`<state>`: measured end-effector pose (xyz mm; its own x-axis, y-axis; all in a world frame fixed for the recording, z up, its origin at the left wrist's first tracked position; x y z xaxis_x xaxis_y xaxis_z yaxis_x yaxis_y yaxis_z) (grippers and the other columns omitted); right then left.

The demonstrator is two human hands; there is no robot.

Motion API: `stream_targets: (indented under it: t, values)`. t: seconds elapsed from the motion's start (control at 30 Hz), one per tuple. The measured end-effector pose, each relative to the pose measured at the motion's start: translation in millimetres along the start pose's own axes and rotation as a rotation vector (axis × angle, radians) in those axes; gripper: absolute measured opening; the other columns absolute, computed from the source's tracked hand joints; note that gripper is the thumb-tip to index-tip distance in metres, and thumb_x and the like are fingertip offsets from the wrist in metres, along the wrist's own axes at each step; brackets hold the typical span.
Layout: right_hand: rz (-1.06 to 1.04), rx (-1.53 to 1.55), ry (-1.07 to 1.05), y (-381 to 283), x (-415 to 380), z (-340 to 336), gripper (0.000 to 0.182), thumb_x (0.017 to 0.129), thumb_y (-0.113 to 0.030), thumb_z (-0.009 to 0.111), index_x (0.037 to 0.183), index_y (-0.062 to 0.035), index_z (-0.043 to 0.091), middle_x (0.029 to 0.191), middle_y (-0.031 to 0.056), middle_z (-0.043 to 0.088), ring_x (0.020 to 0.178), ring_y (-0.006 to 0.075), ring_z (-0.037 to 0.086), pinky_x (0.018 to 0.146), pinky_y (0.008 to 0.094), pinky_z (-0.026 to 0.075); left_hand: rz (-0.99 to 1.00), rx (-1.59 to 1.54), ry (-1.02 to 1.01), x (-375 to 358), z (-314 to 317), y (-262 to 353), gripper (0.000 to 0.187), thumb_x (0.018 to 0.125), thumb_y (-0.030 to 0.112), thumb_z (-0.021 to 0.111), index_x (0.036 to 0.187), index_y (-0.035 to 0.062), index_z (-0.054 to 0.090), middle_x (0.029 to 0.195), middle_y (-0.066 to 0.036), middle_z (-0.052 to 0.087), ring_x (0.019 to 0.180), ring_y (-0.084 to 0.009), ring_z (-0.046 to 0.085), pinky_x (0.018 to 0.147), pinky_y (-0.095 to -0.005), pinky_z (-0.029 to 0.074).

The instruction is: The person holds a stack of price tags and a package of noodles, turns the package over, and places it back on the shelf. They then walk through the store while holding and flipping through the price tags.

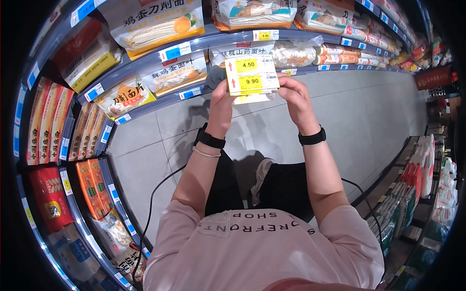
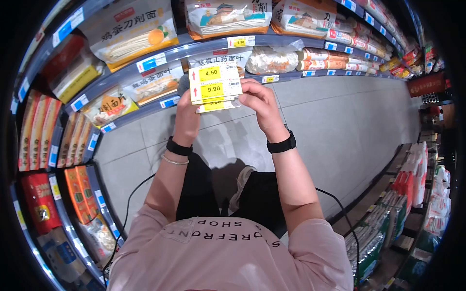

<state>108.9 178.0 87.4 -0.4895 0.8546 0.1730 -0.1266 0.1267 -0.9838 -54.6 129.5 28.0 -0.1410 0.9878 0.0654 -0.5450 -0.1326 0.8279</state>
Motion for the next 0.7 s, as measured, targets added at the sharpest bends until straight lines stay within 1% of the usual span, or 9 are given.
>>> stream_targets:
  t: [0.07,0.13,0.2,0.27,0.3,0.37,0.47,0.57,0.7]
  values:
    - [0.018,-0.007,0.015,0,-1,0,0.013,0.077,0.003,0.063,0.09,0.0008,0.063,0.102,0.0031,0.06,0.087,0.0105,0.057,0.078,0.023,0.046,0.035,0.173,-0.019,-2,3,8,0.032,0.086,0.009,0.046,0.114,-0.0056,0.05,0.106,-0.007,0.058,0.097,-0.0104,0.052,0.086,-0.0239,0.04]
    - [0.123,0.057,0.022,5,-3,3,0.017,0.077,0.003,0.064,0.093,0.0008,0.062,0.1,0.0028,0.061,0.085,0.0093,0.058,0.078,0.0227,0.047,0.035,0.17,-0.031,-2,4,8,0.032,0.086,0.008,0.045,0.114,-0.0055,0.05,0.107,-0.007,0.058,0.097,-0.0107,0.052,0.086,-0.024,0.04]
    - [0.138,0.091,0.03,5,-3,5,0.019,0.077,0.004,0.065,0.095,0.0008,0.061,0.098,0.003,0.062,0.086,0.009,0.059,0.078,0.0225,0.047,0.035,0.168,-0.042,-1,5,6,0.031,0.086,0.007,0.043,0.114,-0.0054,0.05,0.107,-0.008,0.058,0.097,-0.0109,0.052,0.086,-0.0242,0.04]
    - [0.154,0.123,0.035,6,-2,7,0.021,0.077,0.004,0.065,0.097,0.0007,0.061,0.097,0.0032,0.063,0.086,0.0086,0.059,0.077,0.0222,0.047,0.032,-0.018,-0.05,1,6,3,0.034,0.086,0.008,0.042,0.116,-0.006,0.048,0.111,-0.01,0.056,0.102,-0.0126,0.051,0.09,-0.0255,0.038]
    - [0.148,0.114,0.051,7,-2,7,0.022,0.076,0.004,0.065,0.097,0.0007,0.06,0.096,0.0036,0.064,0.086,0.0083,0.059,0.077,0.0217,0.047,0.031,-0.018,-0.051,1,5,3,0.034,0.086,0.008,0.042,0.116,-0.006,0.048,0.111,-0.01,0.056,0.102,-0.0126,0.051,0.09,-0.0255,0.038]
    - [0.143,0.106,0.072,7,-2,6,0.023,0.076,0.005,0.065,0.098,0.0006,0.059,0.095,0.0041,0.064,0.087,0.0079,0.059,0.076,0.0212,0.047,0.069,-0.113,-0.153,0,9,6,0.039,0.086,0.013,0.042,0.12,-0.0068,0.044,0.117,-0.011,0.053,0.108,-0.0149,0.049,0.095,-0.0273,0.035]
    - [0.168,0.09,0.068,9,-1,6,0.023,0.076,0.005,0.065,0.097,-0.0001,0.059,0.094,0.0032,0.064,0.085,0.0064,0.058,0.076,0.0207,0.047,0.072,-0.163,-0.139,-3,9,4,0.045,0.087,0.02,0.043,0.122,-0.0073,0.041,0.121,-0.012,0.052,0.112,-0.0162,0.047,0.098,-0.029,0.032]
    - [0.192,0.082,0.063,14,-1,5,0.021,0.076,0.004,0.065,0.096,-0.0007,0.06,0.092,0.0021,0.064,0.083,0.0057,0.058,0.076,0.0209,0.047,0.053,-0.154,-0.154,-1,5,2,0.047,0.087,0.022,0.043,0.124,-0.0072,0.039,0.122,-0.012,0.051,0.114,-0.0167,0.047,0.1,-0.03,0.031]
    - [0.224,0.136,0.089,19,1,3,0.015,0.079,-0.003,0.064,0.094,-0.0018,0.061,0.089,0.0019,0.064,0.079,0.0062,0.058,0.075,0.0213,0.046,0.046,-0.126,-0.184,-2,6,4,0.047,0.087,0.022,0.044,0.124,-0.0076,0.04,0.123,-0.012,0.051,0.114,-0.0167,0.046,0.1,-0.0304,0.03]
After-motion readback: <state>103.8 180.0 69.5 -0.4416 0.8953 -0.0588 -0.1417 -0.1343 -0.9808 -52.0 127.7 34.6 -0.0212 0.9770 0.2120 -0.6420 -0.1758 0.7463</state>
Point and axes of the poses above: each hand's wrist, its own x-axis towards the middle knuckle, its own z-axis out of the palm, y = z × x, the point moved 6 cm from there along x, towards the middle knuckle
